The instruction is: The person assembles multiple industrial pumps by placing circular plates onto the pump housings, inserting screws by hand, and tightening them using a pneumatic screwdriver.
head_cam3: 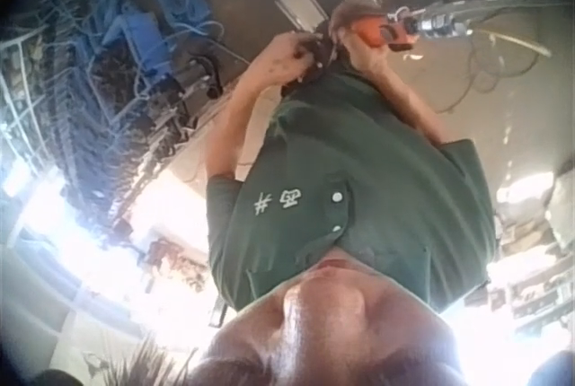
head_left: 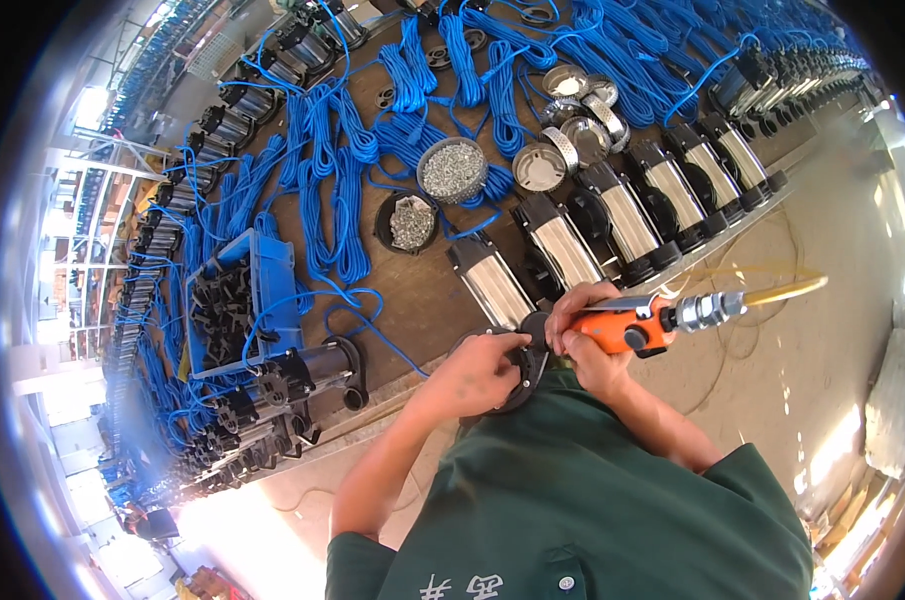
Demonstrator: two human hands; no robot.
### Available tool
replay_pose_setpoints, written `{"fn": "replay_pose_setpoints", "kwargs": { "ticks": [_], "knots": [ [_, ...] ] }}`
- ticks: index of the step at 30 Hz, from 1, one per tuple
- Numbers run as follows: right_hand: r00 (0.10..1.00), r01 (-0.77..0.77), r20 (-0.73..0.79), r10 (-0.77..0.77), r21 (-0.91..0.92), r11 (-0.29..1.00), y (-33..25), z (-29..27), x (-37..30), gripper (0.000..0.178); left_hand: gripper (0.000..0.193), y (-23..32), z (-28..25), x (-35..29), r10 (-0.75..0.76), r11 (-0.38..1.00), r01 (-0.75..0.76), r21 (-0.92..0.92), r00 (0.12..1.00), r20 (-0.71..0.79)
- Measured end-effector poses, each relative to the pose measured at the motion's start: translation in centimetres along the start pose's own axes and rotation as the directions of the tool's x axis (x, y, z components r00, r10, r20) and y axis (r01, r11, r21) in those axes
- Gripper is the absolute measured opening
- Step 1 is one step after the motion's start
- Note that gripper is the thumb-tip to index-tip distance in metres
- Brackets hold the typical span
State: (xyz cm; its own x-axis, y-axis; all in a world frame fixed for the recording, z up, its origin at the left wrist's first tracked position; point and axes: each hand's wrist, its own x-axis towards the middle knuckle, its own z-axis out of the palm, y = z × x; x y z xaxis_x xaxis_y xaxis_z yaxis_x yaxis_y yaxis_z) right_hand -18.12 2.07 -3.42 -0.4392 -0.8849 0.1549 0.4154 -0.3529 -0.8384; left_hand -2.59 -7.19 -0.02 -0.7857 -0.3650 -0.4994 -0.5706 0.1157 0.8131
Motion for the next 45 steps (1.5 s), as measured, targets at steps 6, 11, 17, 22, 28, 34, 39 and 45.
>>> {"fn": "replay_pose_setpoints", "kwargs": {
  "ticks": [6,11,17,22,28,34,39,45],
  "knots": [
    [0.997,-0.003,0.075,0.025,-0.279,0.96,-1.0,0.6,1.0,0.013,0.026,1.9,-5.2,4.2,0.045,0.962,-0.122,-0.244,0.953,-0.299],
    [0.994,0.027,0.104,0.011,-0.362,0.932,-2.1,1.3,1.3,0.013,0.028,-1.4,-9.1,21.0,0.43,0.817,-0.146,0.558,0.799,-0.421],
    [0.99,0.001,0.132,0.056,-0.394,0.919,-2.3,1.1,2.1,0.022,0.028,0.4,-8.8,32.4,0.797,0.075,-0.136,0.988,0.603,0.023],
    [0.98,0.008,0.185,0.07,-0.392,0.92,-2.0,1.5,2.4,0.021,0.01,0.8,-10.7,34.2,0.728,-0.124,-0.214,0.969,0.644,0.235],
    [0.99,-0.038,0.123,0.07,-0.245,0.969,-0.3,1.4,1.5,0.015,0.02,4.9,-14.0,27.8,0.664,0.156,-0.166,0.974,0.747,0.021],
    [0.986,0.007,0.161,0.033,-0.243,0.97,-0.2,0.9,1.0,0.019,0.027,3.0,-15.0,15.4,0.159,0.962,-0.01,0.273,0.832,-0.531],
    [0.971,-0.147,0.15,0.189,-0.252,0.957,-0.5,1.2,0.9,0.028,0.028,-1.5,-12.8,3.3,-0.176,0.681,-0.149,-0.717,0.917,-0.358],
    [0.998,0.053,-0.043,-0.052,0.017,0.998,-3.8,0.9,1.5,0.032,0.03,-2.6,-3.3,-5.1,0.228,0.974,-0.146,0.175,0.598,-0.768]
  ]
}}
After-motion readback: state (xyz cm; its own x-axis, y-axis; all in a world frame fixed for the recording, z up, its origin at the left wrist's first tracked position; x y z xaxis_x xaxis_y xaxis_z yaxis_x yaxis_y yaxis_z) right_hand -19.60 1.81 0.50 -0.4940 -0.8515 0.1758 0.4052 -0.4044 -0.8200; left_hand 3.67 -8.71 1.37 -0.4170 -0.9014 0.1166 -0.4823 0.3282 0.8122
